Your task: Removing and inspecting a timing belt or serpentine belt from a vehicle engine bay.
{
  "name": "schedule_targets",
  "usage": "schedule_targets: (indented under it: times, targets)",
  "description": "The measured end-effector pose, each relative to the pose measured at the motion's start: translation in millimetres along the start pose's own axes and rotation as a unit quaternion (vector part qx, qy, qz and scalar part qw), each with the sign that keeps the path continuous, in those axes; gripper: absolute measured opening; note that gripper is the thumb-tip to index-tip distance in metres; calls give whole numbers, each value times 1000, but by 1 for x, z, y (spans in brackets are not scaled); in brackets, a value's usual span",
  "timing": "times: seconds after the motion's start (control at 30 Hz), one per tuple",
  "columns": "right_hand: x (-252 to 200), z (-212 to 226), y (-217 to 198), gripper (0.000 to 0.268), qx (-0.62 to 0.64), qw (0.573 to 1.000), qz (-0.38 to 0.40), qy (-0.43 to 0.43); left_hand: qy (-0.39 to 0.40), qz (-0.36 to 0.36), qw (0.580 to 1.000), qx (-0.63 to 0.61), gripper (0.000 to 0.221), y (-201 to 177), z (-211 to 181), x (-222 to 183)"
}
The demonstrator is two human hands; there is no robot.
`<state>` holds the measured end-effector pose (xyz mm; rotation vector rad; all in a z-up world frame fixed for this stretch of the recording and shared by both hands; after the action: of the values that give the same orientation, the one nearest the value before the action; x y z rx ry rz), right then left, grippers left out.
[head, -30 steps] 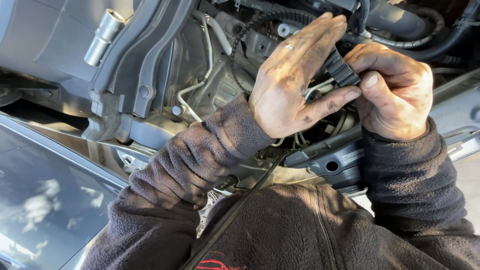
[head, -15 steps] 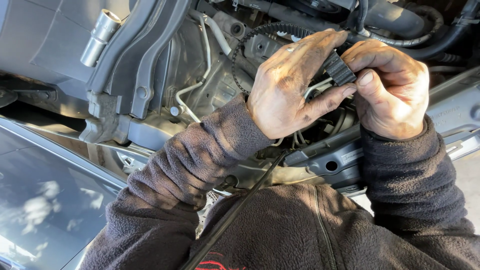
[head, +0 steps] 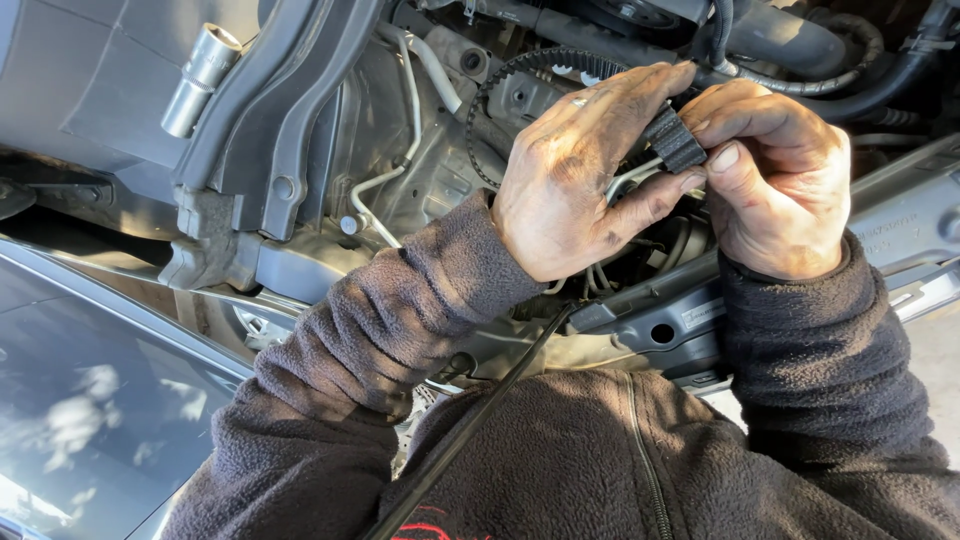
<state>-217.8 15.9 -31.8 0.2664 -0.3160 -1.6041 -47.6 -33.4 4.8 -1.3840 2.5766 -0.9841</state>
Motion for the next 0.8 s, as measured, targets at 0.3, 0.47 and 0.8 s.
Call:
schedule_targets:
  times: [0.3, 0.47, 0.8]
  targets:
    - [0, 2, -1, 29, -38, 999, -13, -23, 0, -1, 1000, 1, 66, 2, 4, -4]
    - [1, 3, -1, 33, -46, 999, -5, -29, -19, 13, 1000, -21, 63, 5, 7, -4]
    - [1, 3, -3, 38, -65, 997, -12, -26, -51, 39, 997, -35, 62, 9, 8, -1]
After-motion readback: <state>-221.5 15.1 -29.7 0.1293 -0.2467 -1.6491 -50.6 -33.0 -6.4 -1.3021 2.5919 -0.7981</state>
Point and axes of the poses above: each hand's wrist, its own x-axis towards the middle knuckle, its own y-axis out of the palm, z = x × y, the point moved 5 cm from there along x, towards the middle knuckle, and after that the axes turned 4 degrees about -z, right-handed, at the moved point
